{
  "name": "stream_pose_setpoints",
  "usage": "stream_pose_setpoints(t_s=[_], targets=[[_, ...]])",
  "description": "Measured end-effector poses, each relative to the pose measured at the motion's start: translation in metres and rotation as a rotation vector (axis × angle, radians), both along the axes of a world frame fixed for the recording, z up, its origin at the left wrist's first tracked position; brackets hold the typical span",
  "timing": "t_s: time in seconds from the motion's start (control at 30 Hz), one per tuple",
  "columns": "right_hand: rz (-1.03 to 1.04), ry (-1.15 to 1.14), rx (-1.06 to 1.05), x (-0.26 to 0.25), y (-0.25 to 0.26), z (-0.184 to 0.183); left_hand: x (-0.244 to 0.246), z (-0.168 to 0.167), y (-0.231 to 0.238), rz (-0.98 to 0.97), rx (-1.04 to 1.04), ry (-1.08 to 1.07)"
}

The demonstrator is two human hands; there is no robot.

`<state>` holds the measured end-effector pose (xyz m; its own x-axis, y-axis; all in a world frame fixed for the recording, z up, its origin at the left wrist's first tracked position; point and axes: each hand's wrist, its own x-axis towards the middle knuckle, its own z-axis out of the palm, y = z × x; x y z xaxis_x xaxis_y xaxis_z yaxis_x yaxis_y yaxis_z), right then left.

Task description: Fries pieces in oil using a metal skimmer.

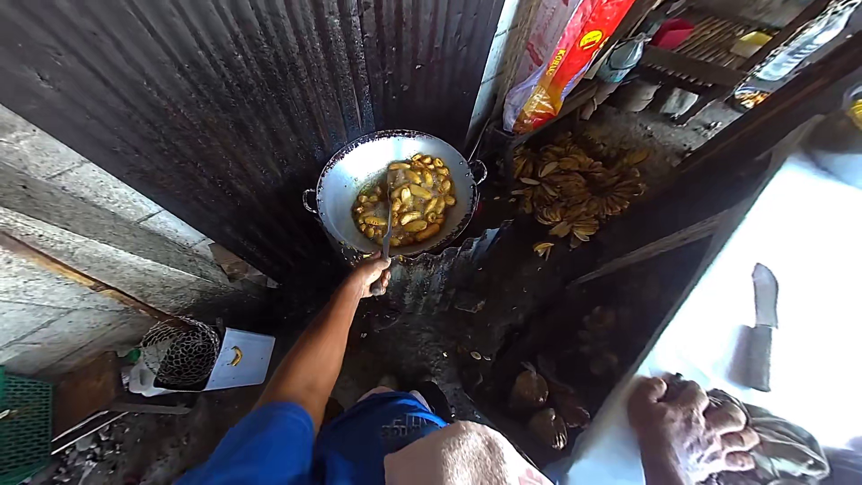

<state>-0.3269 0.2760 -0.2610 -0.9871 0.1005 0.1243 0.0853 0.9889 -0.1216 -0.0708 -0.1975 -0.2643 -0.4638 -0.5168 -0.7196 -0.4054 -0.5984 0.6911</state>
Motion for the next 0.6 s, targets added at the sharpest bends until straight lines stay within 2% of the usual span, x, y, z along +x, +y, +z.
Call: stream_pose_setpoints(t_s=[0.27,0.4,0.6], targets=[[0.003,0.005,0.001,0.002,0.001,0.001,0.105,0.081,0.053,-0.710,-0.556,-0.597],[0.009,0.016,0.010,0.001,0.005,-0.002,0.150,0.120,0.059,-0.769,-0.732,-0.691],[0.027,0.015,-0.024,-0.001,0.006,-0.008,0.220,0.177,0.060,-0.743,-0.783,-0.766]])
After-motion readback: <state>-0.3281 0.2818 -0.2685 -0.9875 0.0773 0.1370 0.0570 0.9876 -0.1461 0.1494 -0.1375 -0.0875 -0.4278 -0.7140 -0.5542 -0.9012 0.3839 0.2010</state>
